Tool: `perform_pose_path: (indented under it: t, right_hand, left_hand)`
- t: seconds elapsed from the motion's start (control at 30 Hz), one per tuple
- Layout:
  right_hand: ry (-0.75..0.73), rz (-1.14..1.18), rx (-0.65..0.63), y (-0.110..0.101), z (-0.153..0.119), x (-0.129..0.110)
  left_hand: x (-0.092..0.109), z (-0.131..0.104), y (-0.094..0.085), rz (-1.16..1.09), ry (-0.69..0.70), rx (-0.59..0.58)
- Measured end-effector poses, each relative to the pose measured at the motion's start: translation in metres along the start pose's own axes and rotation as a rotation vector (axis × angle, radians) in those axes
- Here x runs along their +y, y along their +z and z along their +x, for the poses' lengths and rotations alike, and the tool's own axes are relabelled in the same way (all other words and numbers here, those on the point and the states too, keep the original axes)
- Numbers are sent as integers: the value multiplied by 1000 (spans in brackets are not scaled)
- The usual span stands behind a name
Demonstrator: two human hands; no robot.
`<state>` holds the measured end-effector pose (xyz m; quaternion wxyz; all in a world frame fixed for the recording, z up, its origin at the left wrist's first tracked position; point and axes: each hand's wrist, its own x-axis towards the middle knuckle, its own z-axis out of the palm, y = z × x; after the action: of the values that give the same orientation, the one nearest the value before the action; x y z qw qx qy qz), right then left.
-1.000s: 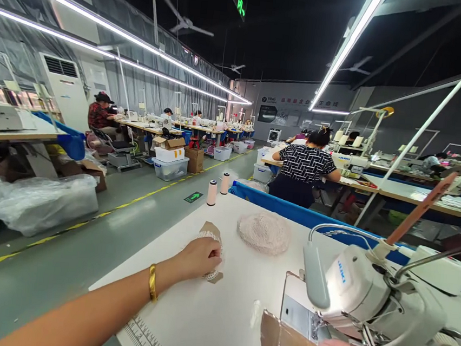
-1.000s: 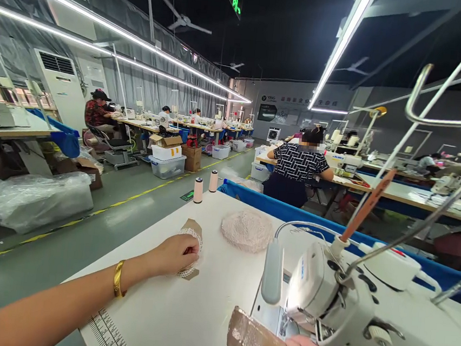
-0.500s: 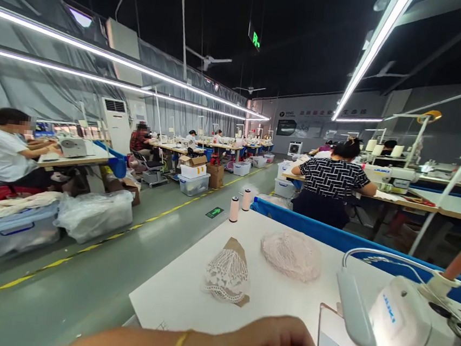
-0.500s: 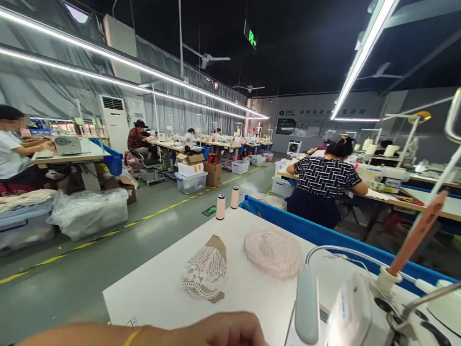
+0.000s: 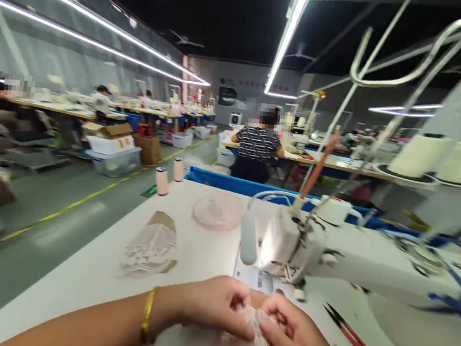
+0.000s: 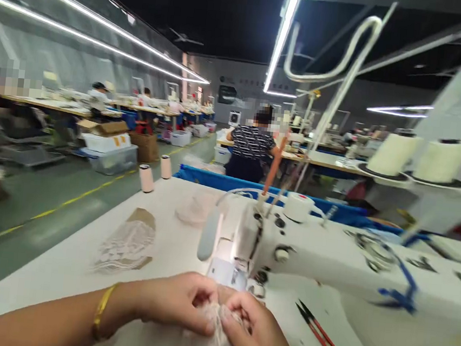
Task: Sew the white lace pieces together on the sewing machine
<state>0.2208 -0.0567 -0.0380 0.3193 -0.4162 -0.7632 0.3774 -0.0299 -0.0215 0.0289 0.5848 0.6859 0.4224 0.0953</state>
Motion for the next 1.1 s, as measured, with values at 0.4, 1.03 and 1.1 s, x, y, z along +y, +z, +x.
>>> perform_pose_path:
  t: [0.4, 1.03, 1.1]
  right_hand:
    - [32, -177, 187, -5, 7, -34]
    - [-131, -148, 308, 2, 8, -34]
    - [-145, -159, 317, 2, 8, -34]
  left_hand:
    - [-10, 22, 13, 215, 220, 303]
    - [-20, 31, 30, -27, 326, 340]
    - [-17, 31, 31, -59, 307, 323]
